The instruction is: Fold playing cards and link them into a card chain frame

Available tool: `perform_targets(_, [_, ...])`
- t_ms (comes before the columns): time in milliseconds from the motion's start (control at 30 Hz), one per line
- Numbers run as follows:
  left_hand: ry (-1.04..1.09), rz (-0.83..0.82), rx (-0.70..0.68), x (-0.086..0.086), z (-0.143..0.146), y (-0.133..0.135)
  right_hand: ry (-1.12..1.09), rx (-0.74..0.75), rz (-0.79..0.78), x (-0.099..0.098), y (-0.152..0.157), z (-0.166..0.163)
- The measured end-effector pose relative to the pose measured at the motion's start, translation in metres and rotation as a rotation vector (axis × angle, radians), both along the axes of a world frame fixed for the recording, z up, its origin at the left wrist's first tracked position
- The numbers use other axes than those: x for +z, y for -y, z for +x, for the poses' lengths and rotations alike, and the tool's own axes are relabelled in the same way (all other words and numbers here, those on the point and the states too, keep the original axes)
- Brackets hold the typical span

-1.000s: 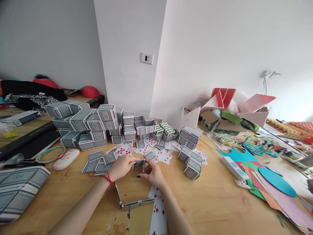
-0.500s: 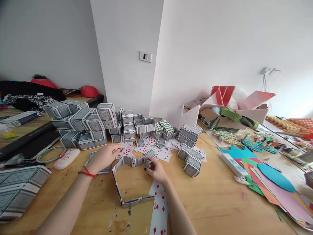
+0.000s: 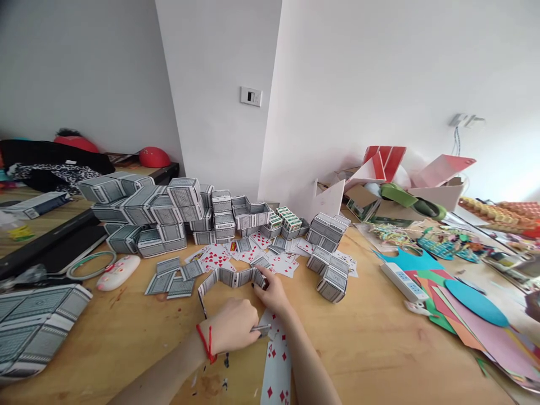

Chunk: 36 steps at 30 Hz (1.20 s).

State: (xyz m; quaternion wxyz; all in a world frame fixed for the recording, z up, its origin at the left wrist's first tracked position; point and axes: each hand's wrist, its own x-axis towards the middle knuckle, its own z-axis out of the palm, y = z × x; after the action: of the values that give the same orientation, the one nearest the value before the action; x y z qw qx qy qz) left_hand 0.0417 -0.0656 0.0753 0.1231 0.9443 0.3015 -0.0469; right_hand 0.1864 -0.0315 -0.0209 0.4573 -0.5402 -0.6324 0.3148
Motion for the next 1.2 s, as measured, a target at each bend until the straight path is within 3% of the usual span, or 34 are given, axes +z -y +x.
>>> perform_targets(200, [-0.029, 0.056, 0.193, 0.001, -0.009, -0.017, -0.011, 0.005, -0.072, -0.002, 0.001, 0.001])
perform_targets(367, [0.039, -0.034, 0.218, -0.001, -0.019, -0.025, -0.111, 0.049, -0.126, 0.004, 0.002, 0.006])
perform_targets(467, [0.090, -0.066, 0.250, 0.003, -0.026, -0.033, -0.168, -0.049, -0.150, 0.016, -0.001, 0.017])
perform_targets(567, [0.190, -0.009, 0.333, 0.006, -0.037, -0.045, 0.007, -0.175, -0.167, 0.034, 0.001, 0.035])
perform_targets(733, [0.477, 0.143, 0.265, -0.005, -0.054, -0.070, 0.548, 0.088, -0.301, 0.054, 0.027, 0.041])
perform_targets(833, [0.447, 0.061, 0.242, -0.020, -0.063, -0.083, 0.758, 0.180, -0.314, 0.054, 0.042, 0.028])
perform_targets(1000, [0.309, -0.056, 0.380, -0.031, -0.084, -0.099, 0.866, 0.151, -0.364, 0.050, 0.041, 0.015])
perform_targets(1200, [0.210, -0.077, 0.485, -0.018, -0.116, -0.106, 0.904, 0.092, -0.427, 0.041, 0.029, 0.020])
